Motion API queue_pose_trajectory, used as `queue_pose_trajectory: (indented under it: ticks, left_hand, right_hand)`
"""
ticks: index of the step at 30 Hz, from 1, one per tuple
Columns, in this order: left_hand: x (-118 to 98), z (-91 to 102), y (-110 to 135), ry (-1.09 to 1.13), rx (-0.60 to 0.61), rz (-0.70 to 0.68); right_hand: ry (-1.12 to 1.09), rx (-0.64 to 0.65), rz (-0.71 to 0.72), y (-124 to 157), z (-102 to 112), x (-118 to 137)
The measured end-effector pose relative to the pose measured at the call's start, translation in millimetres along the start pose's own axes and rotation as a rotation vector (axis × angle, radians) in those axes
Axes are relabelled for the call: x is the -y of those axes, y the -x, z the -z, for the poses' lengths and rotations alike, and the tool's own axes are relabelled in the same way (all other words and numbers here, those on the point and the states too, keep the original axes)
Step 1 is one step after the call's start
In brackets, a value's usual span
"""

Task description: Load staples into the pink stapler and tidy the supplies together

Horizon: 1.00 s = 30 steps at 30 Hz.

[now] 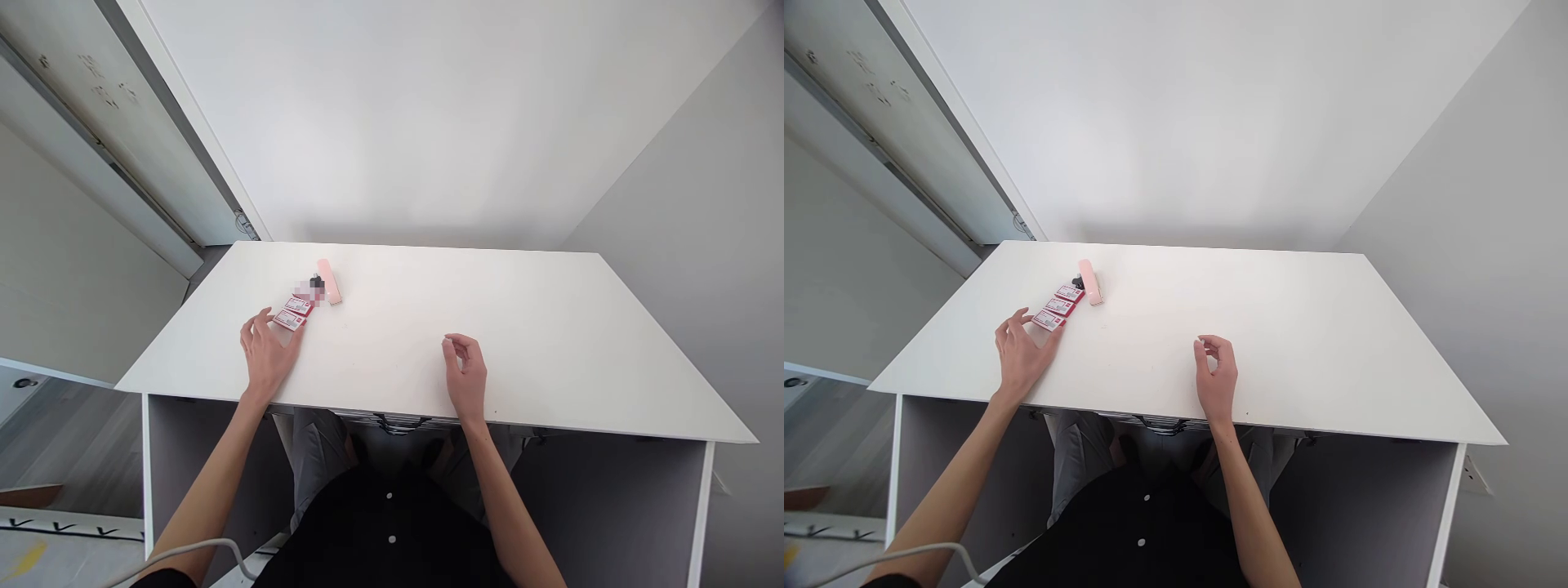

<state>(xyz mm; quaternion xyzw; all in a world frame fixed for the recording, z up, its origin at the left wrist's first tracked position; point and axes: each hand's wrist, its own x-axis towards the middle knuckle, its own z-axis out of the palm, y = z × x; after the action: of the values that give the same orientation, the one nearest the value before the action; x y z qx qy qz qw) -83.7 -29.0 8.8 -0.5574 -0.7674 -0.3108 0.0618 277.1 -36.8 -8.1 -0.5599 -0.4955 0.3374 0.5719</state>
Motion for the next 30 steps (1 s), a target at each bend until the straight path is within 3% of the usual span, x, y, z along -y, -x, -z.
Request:
queue_pose_trajectory:
  ticks: [4, 9, 14, 18, 24, 30]
  left_hand:
    - [-14.3, -2.7, 17.8, 0.114, 0.059, -0.114]
    - [-46.4, -16.0, 37.7, 0.179, 0.289, -0.295]
    - [-78.5, -29.4, 40.7, 0.209, 0.454, -0.435]
    - [-87.8, -35.5, 36.9, 0.228, 0.559, -0.550]
    - [-89.7, -33.0, 36.7, 0.329, 0.573, -0.510]
    - [-104.2, -34.5, 43.5, 0.475, 0.559, -0.484]
  right_hand:
    - [-0.007, 0.020, -0.018, 0.2, -0.8, -1.3]
    - [0.005, 0.066, -0.048, 0.5, -0.8, -2.3]
    - [0.011, 0.101, -0.037, -0.3, -0.8, -3.4]
    - [0.013, 0.136, -0.053, -1.3, -1.3, -5.8]
    - [0.008, 0.236, -0.057, -1.1, -1.5, -2.7]
    - [-0.005, 0.444, -0.012, 1.2, 0.0, 7.0]
